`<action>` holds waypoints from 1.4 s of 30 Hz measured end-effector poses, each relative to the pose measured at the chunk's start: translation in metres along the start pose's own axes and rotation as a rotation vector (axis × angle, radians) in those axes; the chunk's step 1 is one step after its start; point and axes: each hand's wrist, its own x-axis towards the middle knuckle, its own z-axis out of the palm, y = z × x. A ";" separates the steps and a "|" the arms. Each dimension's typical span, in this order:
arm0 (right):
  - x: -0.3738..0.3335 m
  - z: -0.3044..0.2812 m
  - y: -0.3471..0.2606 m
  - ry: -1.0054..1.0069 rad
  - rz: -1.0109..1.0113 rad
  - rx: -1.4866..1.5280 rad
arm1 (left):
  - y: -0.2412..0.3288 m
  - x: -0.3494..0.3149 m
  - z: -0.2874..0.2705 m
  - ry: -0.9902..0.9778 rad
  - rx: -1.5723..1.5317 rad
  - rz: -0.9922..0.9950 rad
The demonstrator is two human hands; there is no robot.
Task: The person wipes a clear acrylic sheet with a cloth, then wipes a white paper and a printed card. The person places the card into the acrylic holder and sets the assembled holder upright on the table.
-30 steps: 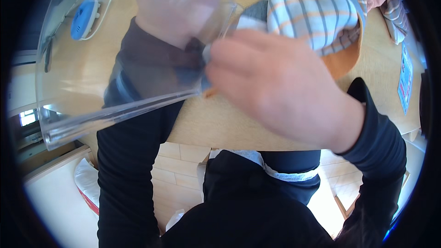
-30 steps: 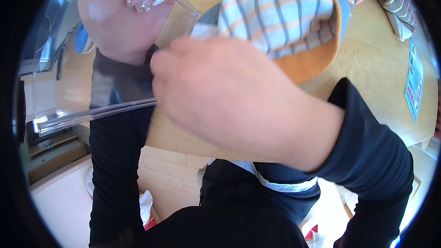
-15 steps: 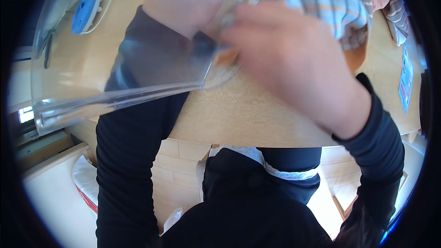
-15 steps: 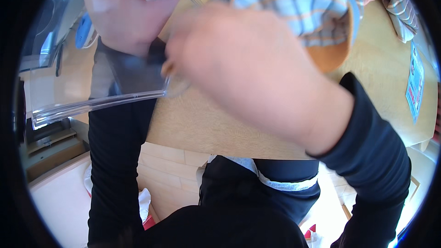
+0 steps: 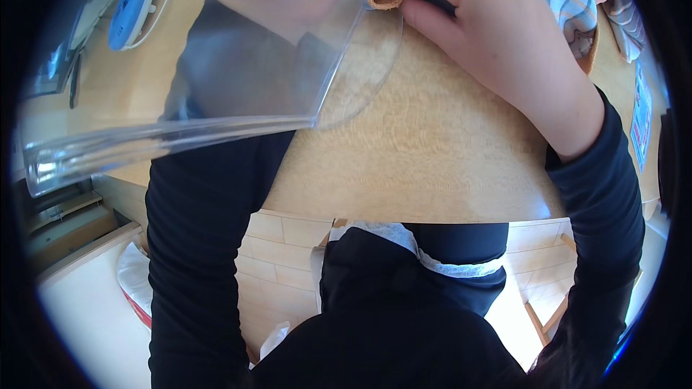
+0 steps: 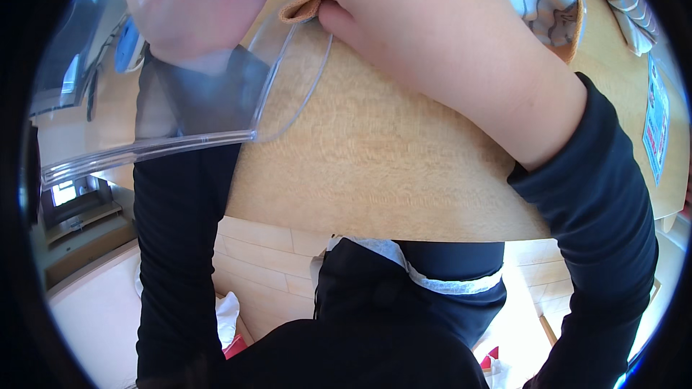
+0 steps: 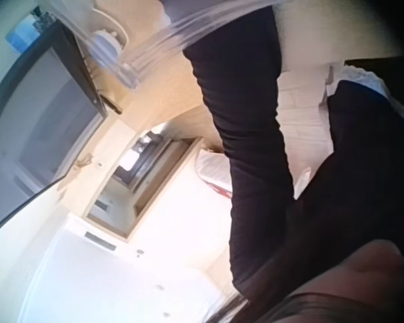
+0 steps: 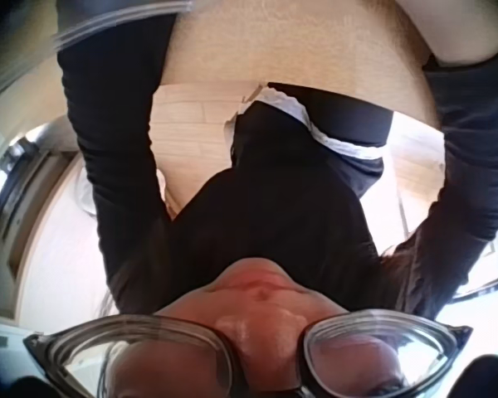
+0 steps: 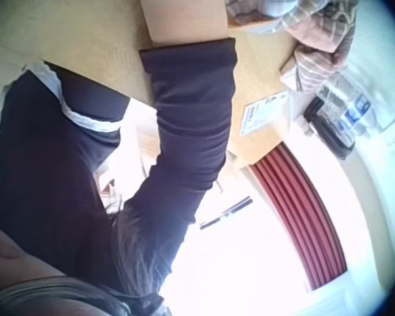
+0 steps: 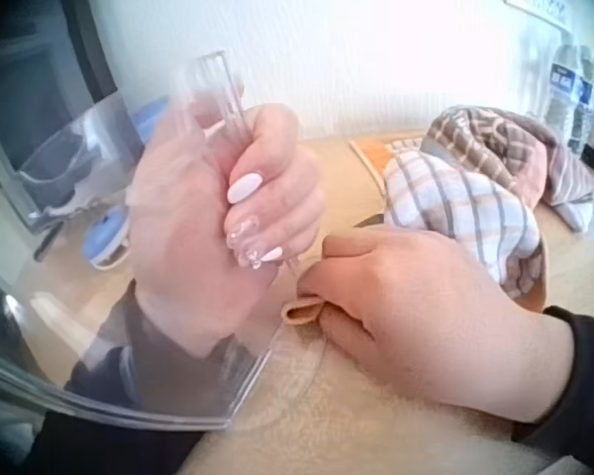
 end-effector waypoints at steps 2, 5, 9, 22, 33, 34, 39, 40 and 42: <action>-0.009 0.012 0.003 0.038 -0.040 -0.018 | -0.002 0.003 -0.003 -0.033 0.053 0.004; -0.012 0.012 -0.015 -0.017 -0.169 0.099 | -0.005 0.007 -0.007 -0.078 0.105 0.019; -0.016 0.015 0.012 0.031 -0.056 -0.005 | -0.010 0.011 -0.004 -0.087 0.059 0.021; -0.015 -0.008 0.030 -0.052 0.031 0.143 | -0.021 0.024 0.006 -0.088 -0.216 -0.045; -0.004 -0.005 0.005 0.140 -0.157 0.158 | 0.013 0.019 0.010 -0.093 0.187 0.112; -0.005 -0.011 0.023 0.072 -0.087 0.076 | 0.001 0.023 0.007 -0.101 0.150 0.109; -0.017 -0.004 0.006 0.145 -0.108 -0.018 | -0.005 0.031 0.016 -0.031 0.145 0.084; -0.018 -0.003 -0.002 0.135 -0.120 0.074 | -0.003 0.032 0.026 0.054 0.167 0.083; -0.018 -0.003 -0.012 0.102 -0.130 0.187 | -0.006 0.022 0.053 0.462 0.194 0.065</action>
